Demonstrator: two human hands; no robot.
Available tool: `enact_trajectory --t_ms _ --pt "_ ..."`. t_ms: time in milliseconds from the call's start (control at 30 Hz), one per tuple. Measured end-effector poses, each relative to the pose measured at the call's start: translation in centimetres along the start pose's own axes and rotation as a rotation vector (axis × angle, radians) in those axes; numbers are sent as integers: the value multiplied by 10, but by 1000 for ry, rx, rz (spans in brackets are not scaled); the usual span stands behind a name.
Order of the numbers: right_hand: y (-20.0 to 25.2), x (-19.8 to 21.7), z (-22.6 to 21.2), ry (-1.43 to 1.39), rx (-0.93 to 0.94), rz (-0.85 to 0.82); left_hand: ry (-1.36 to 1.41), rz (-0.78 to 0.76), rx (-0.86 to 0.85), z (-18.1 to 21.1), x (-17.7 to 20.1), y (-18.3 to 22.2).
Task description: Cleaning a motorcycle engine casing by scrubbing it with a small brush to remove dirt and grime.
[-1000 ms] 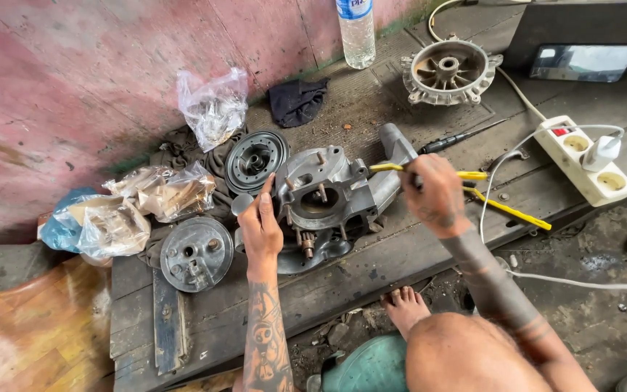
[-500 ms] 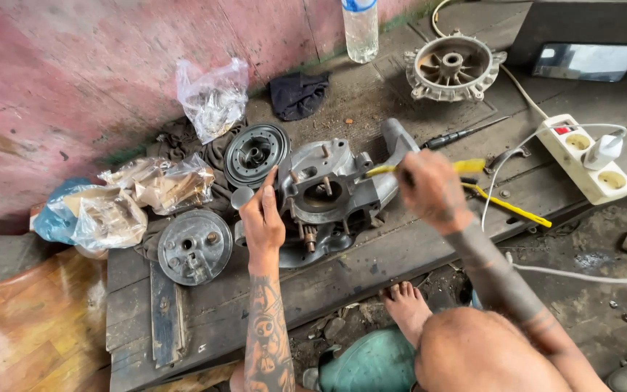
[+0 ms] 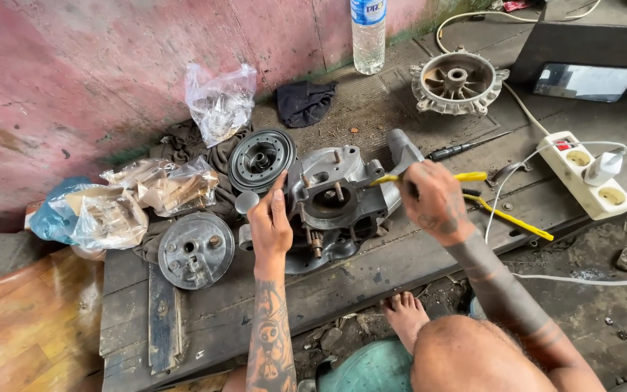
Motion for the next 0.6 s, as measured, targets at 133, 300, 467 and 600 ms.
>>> enact_trajectory --t_ms 133,300,467,600 --pt "8 -18 -5 -143 -6 -23 -16 2 26 -3 1 0" --pt "14 -5 4 -177 -45 161 -13 1 12 -2 0 0" --pt "6 9 -9 -160 -24 109 -16 10 -3 2 1 -1" --pt "3 31 -25 1 -27 90 -8 -6 22 -2 -2 -1"
Point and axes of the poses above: each hand's wrist, its own y-axis away from the middle knuckle, its own x-axis out of the back of the hand, z = x × y, the point moved 9 cm from there along -y, towards the middle knuckle, and after that the axes turned 8 degrees about y, right-handed, at the moved point
